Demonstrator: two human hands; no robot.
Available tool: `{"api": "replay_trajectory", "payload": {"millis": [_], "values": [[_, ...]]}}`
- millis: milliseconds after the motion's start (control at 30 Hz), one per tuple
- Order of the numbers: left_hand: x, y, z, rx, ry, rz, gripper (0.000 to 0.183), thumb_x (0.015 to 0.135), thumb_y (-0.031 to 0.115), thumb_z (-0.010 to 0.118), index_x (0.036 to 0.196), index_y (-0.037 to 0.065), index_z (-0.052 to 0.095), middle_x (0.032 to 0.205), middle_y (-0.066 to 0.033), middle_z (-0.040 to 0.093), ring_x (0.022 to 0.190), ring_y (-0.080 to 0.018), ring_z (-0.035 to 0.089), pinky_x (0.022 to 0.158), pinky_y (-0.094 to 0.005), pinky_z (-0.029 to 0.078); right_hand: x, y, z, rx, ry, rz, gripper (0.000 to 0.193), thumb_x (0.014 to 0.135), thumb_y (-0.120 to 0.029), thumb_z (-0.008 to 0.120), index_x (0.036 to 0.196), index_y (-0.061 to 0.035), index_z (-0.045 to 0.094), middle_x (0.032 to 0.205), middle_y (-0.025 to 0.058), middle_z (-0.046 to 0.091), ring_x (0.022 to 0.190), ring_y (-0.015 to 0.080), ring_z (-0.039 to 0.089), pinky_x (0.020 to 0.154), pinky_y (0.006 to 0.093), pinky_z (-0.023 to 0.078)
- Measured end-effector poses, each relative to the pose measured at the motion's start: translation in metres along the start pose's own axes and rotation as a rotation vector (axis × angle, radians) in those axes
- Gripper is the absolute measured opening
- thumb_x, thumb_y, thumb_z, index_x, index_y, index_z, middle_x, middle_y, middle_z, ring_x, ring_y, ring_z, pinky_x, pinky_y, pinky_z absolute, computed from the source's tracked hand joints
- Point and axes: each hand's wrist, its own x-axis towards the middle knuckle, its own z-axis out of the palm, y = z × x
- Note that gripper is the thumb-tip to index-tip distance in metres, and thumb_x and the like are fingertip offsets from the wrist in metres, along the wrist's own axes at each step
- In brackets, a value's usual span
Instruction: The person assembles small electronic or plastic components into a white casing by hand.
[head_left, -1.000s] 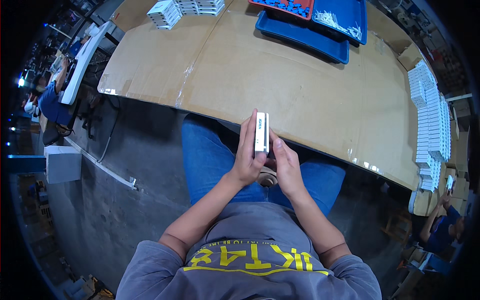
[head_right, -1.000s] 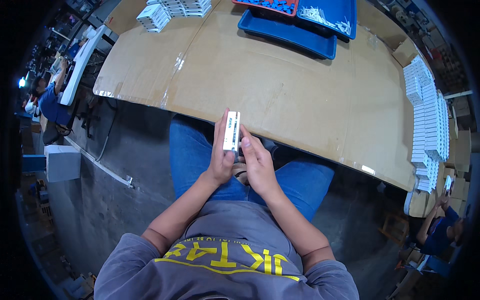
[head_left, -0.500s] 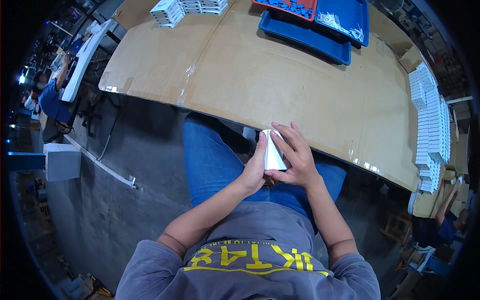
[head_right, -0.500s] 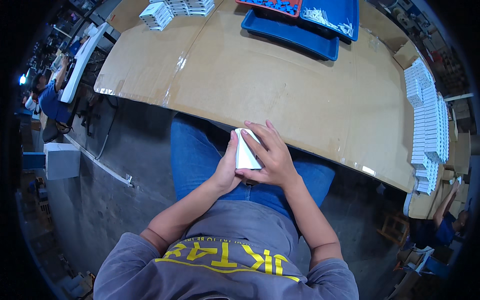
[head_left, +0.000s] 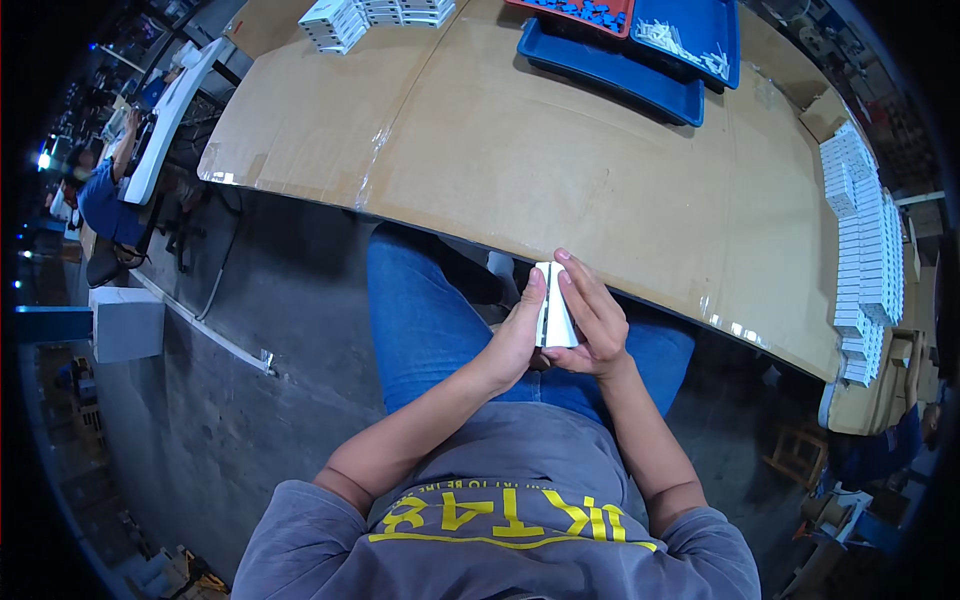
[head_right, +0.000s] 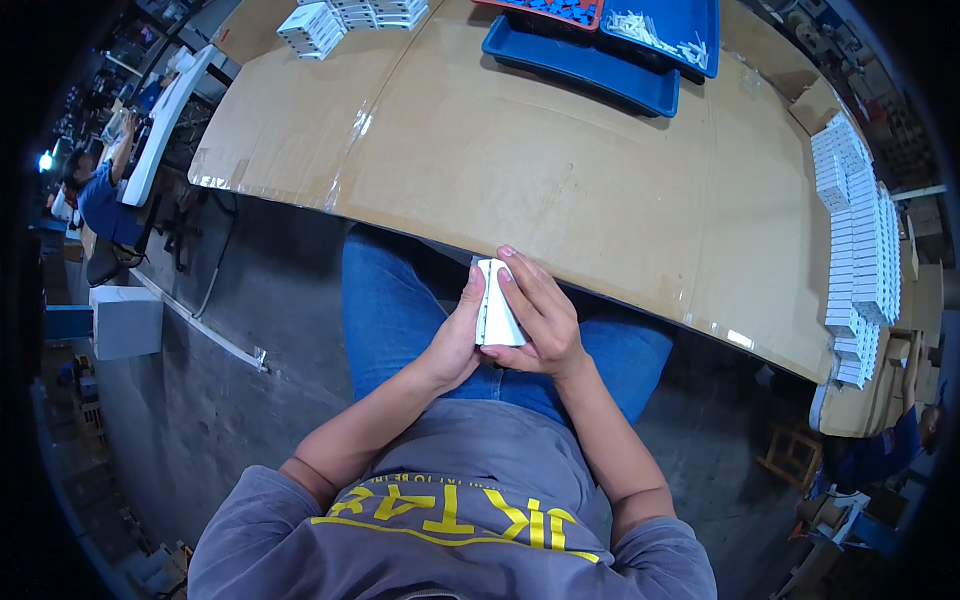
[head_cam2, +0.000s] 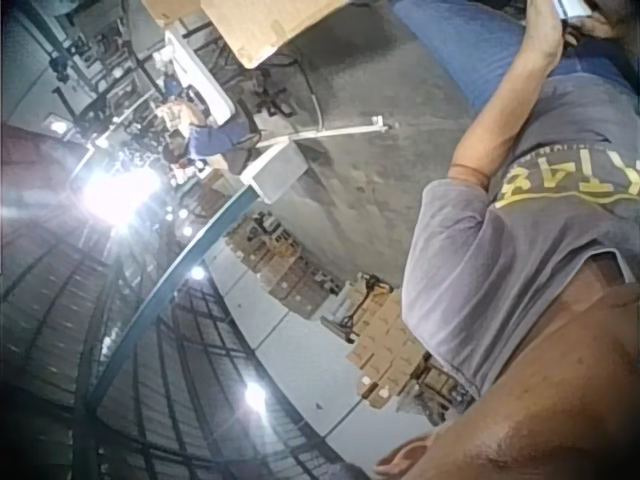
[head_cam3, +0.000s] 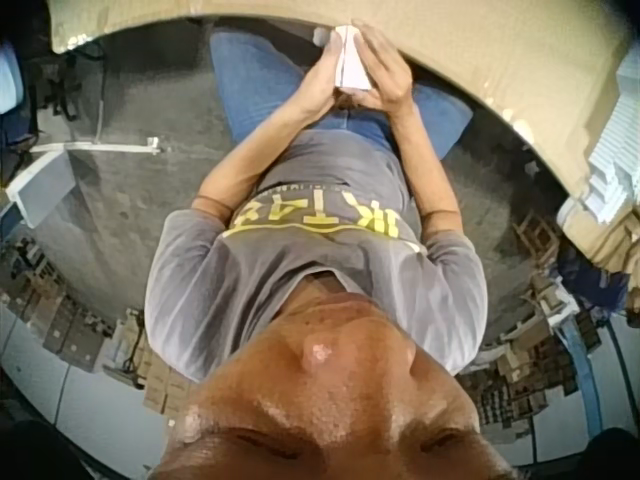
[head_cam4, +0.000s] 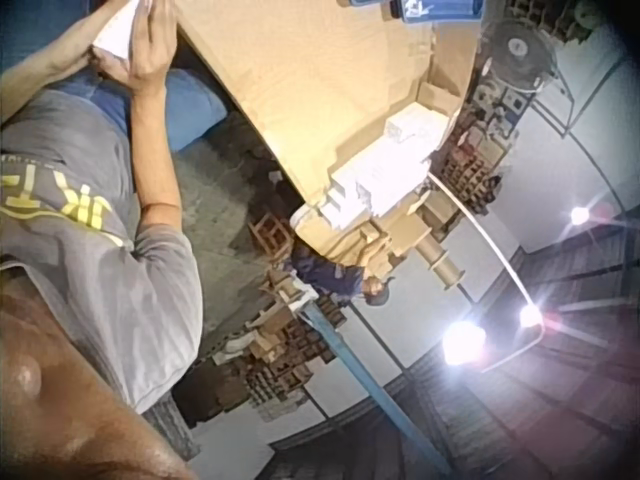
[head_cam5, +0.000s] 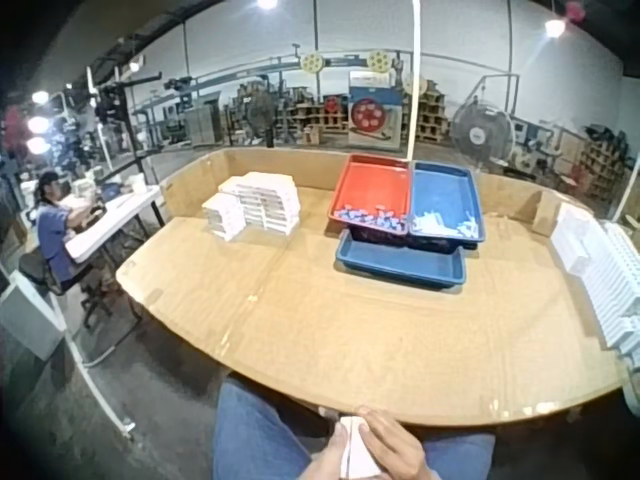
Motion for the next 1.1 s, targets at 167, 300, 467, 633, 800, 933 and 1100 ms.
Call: {"api": "replay_trajectory", "payload": {"millis": [167,300,467,633,800,933,1100], "values": [[0.001,0.003,0.002,-0.032,0.031,-0.068,0.078,0.109,0.069,0.024,0.156,0.009,0.041,0.134,-0.0102,0.063,0.126,-0.0210,0.063,0.103,-0.0355,0.054,-0.009,0.004,0.003,0.054,0.030,0.077,0.087,0.095,-0.062,0.067,0.136,0.0143,0.060,0.138,0.0364,0.060,0.126,0.0485,0.064,0.108,0.0505,0.051],[0.000,0.006,0.009,0.008,-0.063,0.029,0.075,0.112,0.060,0.034,0.163,0.006,0.030,0.140,-0.0138,0.057,0.142,-0.0240,0.051,0.116,-0.0387,0.044,-0.004,-0.007,0.010,0.230,0.177,0.360,0.087,0.105,-0.065,0.049,0.145,0.0121,0.054,0.146,0.0294,0.059,0.134,0.0380,0.061,0.113,0.0435,0.048],[0.011,0.008,0.000,0.565,0.085,0.475,0.076,0.111,0.026,0.056,0.166,-0.004,0.014,0.148,-0.0179,0.050,0.145,-0.0258,0.045,0.120,-0.0384,0.036,0.000,-0.015,0.014,0.712,0.255,0.822,0.070,0.114,-0.051,0.038,0.150,0.0076,0.052,0.157,0.0215,0.050,0.143,0.0296,0.051,0.118,0.0396,0.042],[0.021,0.004,-0.024,0.221,0.197,0.403,0.066,0.116,0.033,0.041,0.168,0.001,0.017,0.150,-0.0140,0.050,0.132,-0.0162,0.053,0.113,-0.0315,0.043,-0.004,-0.012,0.004,0.271,-0.109,0.513,0.048,0.106,-0.015,0.056,0.150,0.0048,0.053,0.154,0.0239,0.053,0.144,0.0356,0.052,0.119,0.0416,0.040],[0.019,0.000,-0.021,0.218,0.232,0.310,0.056,0.116,0.037,0.040,0.160,0.002,0.033,0.139,-0.0117,0.056,0.126,-0.0180,0.055,0.108,-0.0332,0.044,-0.008,-0.011,0.011,0.054,-0.175,0.368,0.056,0.094,-0.007,0.070,0.147,0.0055,0.055,0.149,0.0278,0.056,0.133,0.0406,0.061,0.109,0.0424,0.052],[0.023,-0.006,-0.021,0.307,0.295,0.366,0.055,0.116,0.039,0.041,0.155,0.001,0.038,0.132,-0.0122,0.058,0.119,-0.0198,0.056,0.104,-0.0346,0.045,-0.016,-0.005,0.017,0.035,-0.154,0.345,0.055,0.095,-0.007,0.069,0.146,0.0060,0.055,0.145,0.0281,0.060,0.130,0.0412,0.063,0.107,0.0426,0.053],[0.022,-0.014,-0.015,0.346,0.334,0.358,0.056,0.116,0.040,0.039,0.155,0.000,0.037,0.129,-0.0135,0.059,0.116,-0.0189,0.056,0.103,-0.0342,0.046,-0.027,-0.005,0.023,-0.018,-0.144,0.374,0.050,0.098,-0.009,0.066,0.144,0.0087,0.055,0.134,0.0280,0.067,0.111,0.0390,0.073,0.092,0.0414,0.060]]}}
